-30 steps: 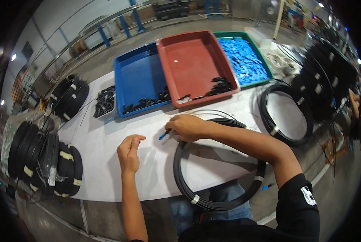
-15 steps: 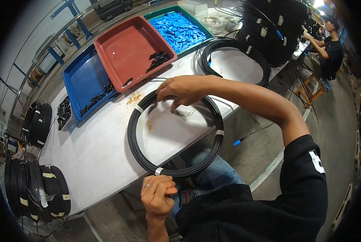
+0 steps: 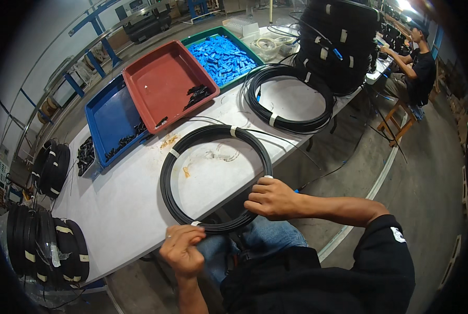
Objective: Assembling a cable harness by attaching connectors and clips to a wire.
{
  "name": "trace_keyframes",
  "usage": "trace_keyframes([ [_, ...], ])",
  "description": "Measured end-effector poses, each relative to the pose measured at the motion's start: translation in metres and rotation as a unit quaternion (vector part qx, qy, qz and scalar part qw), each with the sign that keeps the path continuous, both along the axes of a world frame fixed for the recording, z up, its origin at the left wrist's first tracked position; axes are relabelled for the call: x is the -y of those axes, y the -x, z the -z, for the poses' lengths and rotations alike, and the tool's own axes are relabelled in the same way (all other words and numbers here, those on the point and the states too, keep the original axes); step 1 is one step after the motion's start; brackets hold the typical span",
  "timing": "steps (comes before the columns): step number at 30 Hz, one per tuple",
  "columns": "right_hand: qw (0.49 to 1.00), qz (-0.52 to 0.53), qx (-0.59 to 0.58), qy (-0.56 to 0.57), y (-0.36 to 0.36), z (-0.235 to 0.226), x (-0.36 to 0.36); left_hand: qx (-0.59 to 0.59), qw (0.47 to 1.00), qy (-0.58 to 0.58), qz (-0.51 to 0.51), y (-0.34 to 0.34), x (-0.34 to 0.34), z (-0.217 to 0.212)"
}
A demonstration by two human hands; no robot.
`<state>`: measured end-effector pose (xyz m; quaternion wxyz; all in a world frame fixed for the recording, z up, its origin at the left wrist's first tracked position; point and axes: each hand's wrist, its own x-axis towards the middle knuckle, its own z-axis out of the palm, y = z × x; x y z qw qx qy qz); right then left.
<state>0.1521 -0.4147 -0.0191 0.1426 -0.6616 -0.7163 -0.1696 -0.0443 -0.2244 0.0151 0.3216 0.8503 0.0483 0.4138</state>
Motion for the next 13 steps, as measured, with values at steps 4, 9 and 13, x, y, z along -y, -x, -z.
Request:
trace_keyframes([
  [4,1.000,-0.014,-0.004,0.003,0.027,0.004,-0.016,0.016,0.999,-0.008,-0.033,0.012,-0.011,0.003],
  [9,0.993,-0.045,-0.107,0.034,0.089,0.002,-0.044,-0.052,0.998,0.025,0.021,0.018,-0.005,-0.001],
  [13,0.838,-0.135,-0.411,0.333,0.063,-0.058,-0.079,0.000,1.000,-0.003,-0.031,0.042,-0.008,0.025],
])
